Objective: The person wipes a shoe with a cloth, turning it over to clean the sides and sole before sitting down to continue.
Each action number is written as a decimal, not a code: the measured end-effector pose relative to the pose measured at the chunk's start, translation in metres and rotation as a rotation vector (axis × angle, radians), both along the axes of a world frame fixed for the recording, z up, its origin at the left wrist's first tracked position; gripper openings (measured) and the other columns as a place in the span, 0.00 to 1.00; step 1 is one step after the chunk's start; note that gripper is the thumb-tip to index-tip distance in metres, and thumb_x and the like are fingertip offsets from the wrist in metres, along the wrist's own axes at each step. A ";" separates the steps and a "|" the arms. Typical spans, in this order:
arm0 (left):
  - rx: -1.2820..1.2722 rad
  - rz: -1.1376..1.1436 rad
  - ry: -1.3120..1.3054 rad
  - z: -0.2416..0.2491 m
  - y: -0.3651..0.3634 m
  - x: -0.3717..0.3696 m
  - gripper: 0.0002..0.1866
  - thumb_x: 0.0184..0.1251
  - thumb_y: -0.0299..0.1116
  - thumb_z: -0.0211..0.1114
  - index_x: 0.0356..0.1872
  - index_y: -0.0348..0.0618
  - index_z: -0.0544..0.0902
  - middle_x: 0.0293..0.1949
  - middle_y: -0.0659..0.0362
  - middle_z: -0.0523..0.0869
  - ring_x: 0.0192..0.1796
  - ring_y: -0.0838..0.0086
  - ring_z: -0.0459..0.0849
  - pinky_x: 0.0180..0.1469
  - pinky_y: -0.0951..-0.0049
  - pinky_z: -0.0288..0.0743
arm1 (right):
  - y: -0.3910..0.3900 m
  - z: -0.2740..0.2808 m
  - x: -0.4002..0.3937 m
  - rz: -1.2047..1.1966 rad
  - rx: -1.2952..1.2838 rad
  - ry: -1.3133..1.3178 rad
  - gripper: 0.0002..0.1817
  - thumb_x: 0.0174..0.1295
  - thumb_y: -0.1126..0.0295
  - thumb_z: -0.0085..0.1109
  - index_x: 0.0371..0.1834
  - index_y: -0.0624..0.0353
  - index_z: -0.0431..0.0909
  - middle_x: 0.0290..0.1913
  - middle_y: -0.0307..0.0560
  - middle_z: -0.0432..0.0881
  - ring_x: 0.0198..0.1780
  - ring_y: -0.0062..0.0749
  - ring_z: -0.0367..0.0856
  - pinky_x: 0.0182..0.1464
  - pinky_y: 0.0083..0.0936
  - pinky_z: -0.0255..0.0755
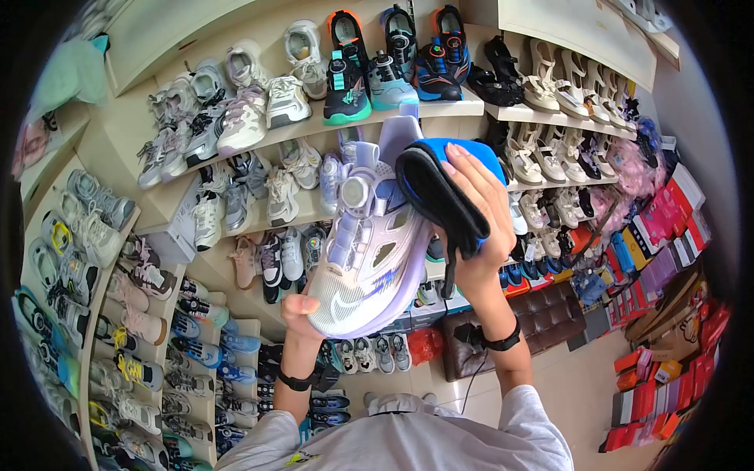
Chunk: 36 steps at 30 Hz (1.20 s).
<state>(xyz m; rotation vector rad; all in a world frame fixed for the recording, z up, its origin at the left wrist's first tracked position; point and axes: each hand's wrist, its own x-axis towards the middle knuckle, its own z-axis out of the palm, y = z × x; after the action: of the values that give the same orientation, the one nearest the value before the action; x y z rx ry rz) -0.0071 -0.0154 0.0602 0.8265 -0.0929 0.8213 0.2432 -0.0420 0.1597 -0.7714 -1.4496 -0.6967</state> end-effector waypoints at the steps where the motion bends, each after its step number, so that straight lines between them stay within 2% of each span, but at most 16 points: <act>1: -0.011 -0.001 0.005 0.002 -0.001 0.001 0.52 0.48 0.36 0.66 0.78 0.30 0.55 0.70 0.44 0.74 0.70 0.57 0.75 0.74 0.62 0.67 | -0.001 0.001 -0.002 -0.002 -0.018 0.012 0.20 0.63 0.69 0.68 0.55 0.71 0.82 0.58 0.61 0.85 0.62 0.54 0.83 0.68 0.45 0.72; 6: 0.000 0.033 0.023 0.005 -0.003 0.003 0.53 0.47 0.36 0.66 0.79 0.31 0.54 0.69 0.45 0.74 0.70 0.58 0.76 0.74 0.63 0.67 | -0.005 -0.001 -0.005 0.017 -0.011 -0.050 0.21 0.65 0.67 0.67 0.57 0.71 0.80 0.60 0.63 0.83 0.63 0.58 0.82 0.68 0.49 0.71; 7: 0.026 0.066 0.042 0.009 -0.006 0.004 0.54 0.46 0.36 0.66 0.79 0.31 0.54 0.69 0.45 0.74 0.70 0.59 0.76 0.74 0.63 0.67 | -0.007 0.000 -0.006 0.036 0.006 -0.041 0.24 0.62 0.63 0.70 0.57 0.67 0.83 0.60 0.60 0.84 0.62 0.56 0.82 0.66 0.44 0.73; 10: 0.060 0.122 0.075 0.013 -0.009 0.006 0.54 0.46 0.37 0.67 0.79 0.31 0.54 0.70 0.45 0.74 0.70 0.59 0.76 0.74 0.64 0.66 | -0.011 -0.001 -0.010 0.062 0.017 -0.091 0.23 0.61 0.64 0.70 0.57 0.66 0.83 0.59 0.60 0.84 0.62 0.57 0.82 0.65 0.45 0.74; 12: 0.051 0.139 0.079 0.015 -0.010 0.007 0.54 0.46 0.36 0.67 0.79 0.32 0.54 0.70 0.46 0.74 0.70 0.59 0.75 0.74 0.63 0.66 | -0.014 -0.001 -0.014 0.031 0.010 -0.148 0.22 0.54 0.70 0.69 0.53 0.65 0.85 0.58 0.60 0.85 0.60 0.55 0.84 0.63 0.43 0.75; 14: 0.027 0.145 0.076 0.020 -0.011 0.010 0.53 0.47 0.36 0.67 0.79 0.32 0.55 0.70 0.46 0.74 0.70 0.59 0.75 0.75 0.63 0.66 | -0.020 0.000 -0.018 0.076 -0.010 -0.223 0.20 0.54 0.69 0.69 0.51 0.63 0.86 0.57 0.58 0.86 0.60 0.53 0.84 0.61 0.42 0.75; 17: -0.019 0.167 0.074 0.016 -0.011 0.010 0.52 0.49 0.35 0.66 0.79 0.33 0.55 0.71 0.47 0.73 0.72 0.59 0.74 0.75 0.61 0.65 | -0.028 0.001 -0.024 0.140 -0.046 -0.401 0.18 0.59 0.70 0.63 0.53 0.59 0.86 0.58 0.53 0.86 0.59 0.45 0.85 0.59 0.37 0.76; 20: -0.015 0.106 -0.091 -0.006 -0.002 0.009 0.50 0.55 0.39 0.68 0.79 0.35 0.56 0.74 0.46 0.70 0.74 0.59 0.72 0.77 0.59 0.63 | -0.037 -0.003 -0.032 0.126 -0.065 -0.548 0.17 0.63 0.69 0.60 0.55 0.54 0.84 0.60 0.47 0.86 0.61 0.36 0.84 0.63 0.31 0.73; 21: -0.007 0.042 -0.190 -0.009 0.001 0.009 0.48 0.58 0.41 0.67 0.79 0.35 0.56 0.75 0.45 0.68 0.75 0.60 0.71 0.77 0.59 0.63 | -0.038 -0.004 -0.034 0.162 -0.063 -0.550 0.17 0.63 0.70 0.60 0.56 0.53 0.84 0.60 0.46 0.86 0.61 0.35 0.84 0.64 0.31 0.73; 23: -0.028 -0.082 -0.285 -0.010 0.003 0.007 0.46 0.59 0.40 0.65 0.78 0.34 0.58 0.73 0.45 0.71 0.73 0.59 0.73 0.76 0.59 0.65 | -0.041 -0.006 -0.037 0.226 -0.057 -0.559 0.17 0.64 0.71 0.58 0.56 0.53 0.84 0.60 0.46 0.86 0.62 0.35 0.83 0.65 0.30 0.72; 30: -0.110 -0.173 -0.303 -0.030 0.011 -0.006 0.45 0.58 0.38 0.64 0.77 0.33 0.59 0.71 0.44 0.73 0.71 0.58 0.75 0.75 0.59 0.66 | -0.045 -0.011 -0.040 0.430 -0.067 -0.724 0.17 0.67 0.71 0.54 0.58 0.56 0.81 0.61 0.48 0.85 0.63 0.36 0.83 0.65 0.29 0.73; 36: -0.113 -0.164 -0.287 -0.029 0.013 -0.007 0.45 0.56 0.37 0.64 0.76 0.31 0.60 0.69 0.43 0.75 0.70 0.58 0.76 0.74 0.59 0.67 | -0.040 -0.011 -0.034 0.333 -0.061 -0.725 0.18 0.68 0.70 0.54 0.59 0.54 0.80 0.61 0.47 0.85 0.63 0.35 0.83 0.67 0.31 0.71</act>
<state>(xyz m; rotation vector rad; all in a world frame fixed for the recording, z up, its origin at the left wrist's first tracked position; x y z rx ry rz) -0.0137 -0.0026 0.0312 0.5825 -0.3606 0.7781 0.2088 -0.0815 0.1488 -0.3018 -2.2007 -0.7057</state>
